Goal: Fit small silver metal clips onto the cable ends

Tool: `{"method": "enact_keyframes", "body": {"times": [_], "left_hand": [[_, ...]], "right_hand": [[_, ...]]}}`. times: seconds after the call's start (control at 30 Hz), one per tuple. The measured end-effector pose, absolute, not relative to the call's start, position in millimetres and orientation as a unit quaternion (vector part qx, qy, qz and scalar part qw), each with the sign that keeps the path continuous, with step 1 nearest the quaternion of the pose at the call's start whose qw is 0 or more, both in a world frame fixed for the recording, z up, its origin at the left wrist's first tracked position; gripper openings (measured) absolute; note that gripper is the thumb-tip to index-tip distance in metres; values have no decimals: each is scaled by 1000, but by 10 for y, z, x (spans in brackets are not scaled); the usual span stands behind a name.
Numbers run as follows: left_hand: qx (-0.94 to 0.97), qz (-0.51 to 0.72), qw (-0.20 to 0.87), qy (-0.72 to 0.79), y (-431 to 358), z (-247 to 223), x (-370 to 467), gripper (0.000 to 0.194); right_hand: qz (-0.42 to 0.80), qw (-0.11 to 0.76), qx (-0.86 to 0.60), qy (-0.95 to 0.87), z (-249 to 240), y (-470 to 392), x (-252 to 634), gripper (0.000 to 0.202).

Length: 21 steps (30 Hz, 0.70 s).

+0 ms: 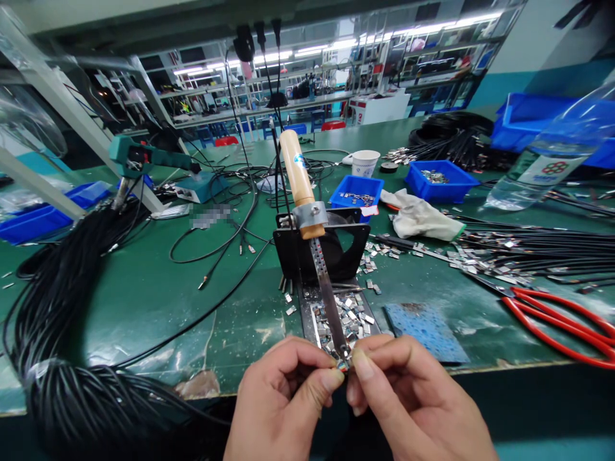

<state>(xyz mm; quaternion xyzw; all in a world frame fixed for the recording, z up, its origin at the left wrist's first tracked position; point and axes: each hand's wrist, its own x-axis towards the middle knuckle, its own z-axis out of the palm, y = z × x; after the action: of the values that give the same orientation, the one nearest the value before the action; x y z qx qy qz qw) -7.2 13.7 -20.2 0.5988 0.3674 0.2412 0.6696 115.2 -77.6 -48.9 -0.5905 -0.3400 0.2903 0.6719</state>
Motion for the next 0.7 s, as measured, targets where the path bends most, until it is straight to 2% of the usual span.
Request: {"method": "enact_keyframes", "body": {"times": [0.7], "left_hand": [[639, 216, 650, 350, 163, -233, -103, 24]], "right_hand": [[287, 682, -579, -343, -504, -768, 1161, 17]]}}
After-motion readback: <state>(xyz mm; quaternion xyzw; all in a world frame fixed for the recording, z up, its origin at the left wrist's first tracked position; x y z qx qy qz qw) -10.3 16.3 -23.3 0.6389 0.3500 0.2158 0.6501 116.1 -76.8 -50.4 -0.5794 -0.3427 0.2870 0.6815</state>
